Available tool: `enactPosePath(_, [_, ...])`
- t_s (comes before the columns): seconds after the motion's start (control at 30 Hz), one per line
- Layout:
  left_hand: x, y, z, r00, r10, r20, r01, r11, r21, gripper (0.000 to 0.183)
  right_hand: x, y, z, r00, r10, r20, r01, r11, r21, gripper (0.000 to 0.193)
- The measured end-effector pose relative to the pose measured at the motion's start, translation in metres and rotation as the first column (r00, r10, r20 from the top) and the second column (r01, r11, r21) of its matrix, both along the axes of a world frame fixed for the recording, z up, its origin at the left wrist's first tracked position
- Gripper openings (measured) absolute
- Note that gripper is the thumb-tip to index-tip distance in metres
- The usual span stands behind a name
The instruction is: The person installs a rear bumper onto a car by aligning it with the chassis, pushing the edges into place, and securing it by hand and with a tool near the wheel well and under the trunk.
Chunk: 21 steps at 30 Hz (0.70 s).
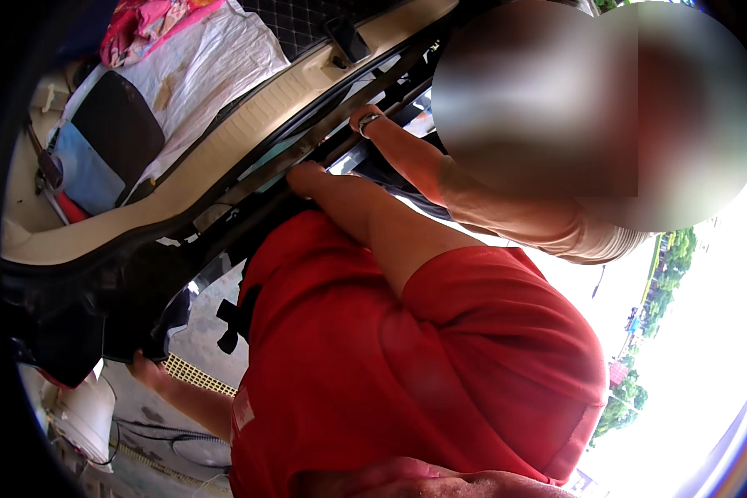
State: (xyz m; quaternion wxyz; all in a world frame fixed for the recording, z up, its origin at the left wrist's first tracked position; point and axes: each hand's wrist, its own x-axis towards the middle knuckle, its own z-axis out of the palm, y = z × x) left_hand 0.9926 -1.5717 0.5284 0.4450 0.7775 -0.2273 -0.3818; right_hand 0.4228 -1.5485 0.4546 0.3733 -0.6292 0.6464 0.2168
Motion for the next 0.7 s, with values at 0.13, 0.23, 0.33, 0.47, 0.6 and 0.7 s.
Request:
enactPosePath(0.13, [-0.004, -0.002, 0.006, 1.000, -0.013, 0.014, 0.013, 1.000, 0.017, 0.050, 0.001, 0.000, -0.005, 0.998, -0.060, -0.036, 0.061, 0.998, 0.002, 0.027])
enactPosePath(0.23, [-0.006, -0.004, 0.002, 1.000, -0.025, 0.003, 0.025, 1.000, 0.003, 0.050, -0.003, 0.003, -0.010, 0.996, -0.074, -0.049, 0.074, 0.997, 0.001, 0.028])
enactPosePath(0.33, [-0.014, -0.003, 0.007, 1.000, -0.027, -0.011, 0.027, 0.999, -0.023, 0.049, -0.002, 0.003, -0.016, 0.997, -0.062, -0.042, 0.061, 0.998, -0.017, 0.030])
enactPosePath(0.47, [-0.011, -0.002, 0.009, 1.000, 0.015, 0.018, -0.015, 1.000, 0.007, 0.050, 0.000, 0.000, -0.016, 0.999, -0.020, -0.033, 0.020, 1.000, -0.003, 0.033])
enactPosePath(0.6, [-0.012, -0.005, 0.006, 1.000, -0.007, 0.029, 0.006, 0.999, 0.032, 0.049, -0.003, 0.002, -0.019, 0.997, -0.035, -0.063, 0.036, 0.999, 0.025, 0.032])
enactPosePath(0.7, [0.001, -0.005, -0.005, 1.000, -0.029, 0.002, 0.029, 1.000, -0.001, 0.048, -0.004, 0.003, -0.019, 0.998, -0.011, -0.055, 0.011, 1.000, -0.006, 0.033])
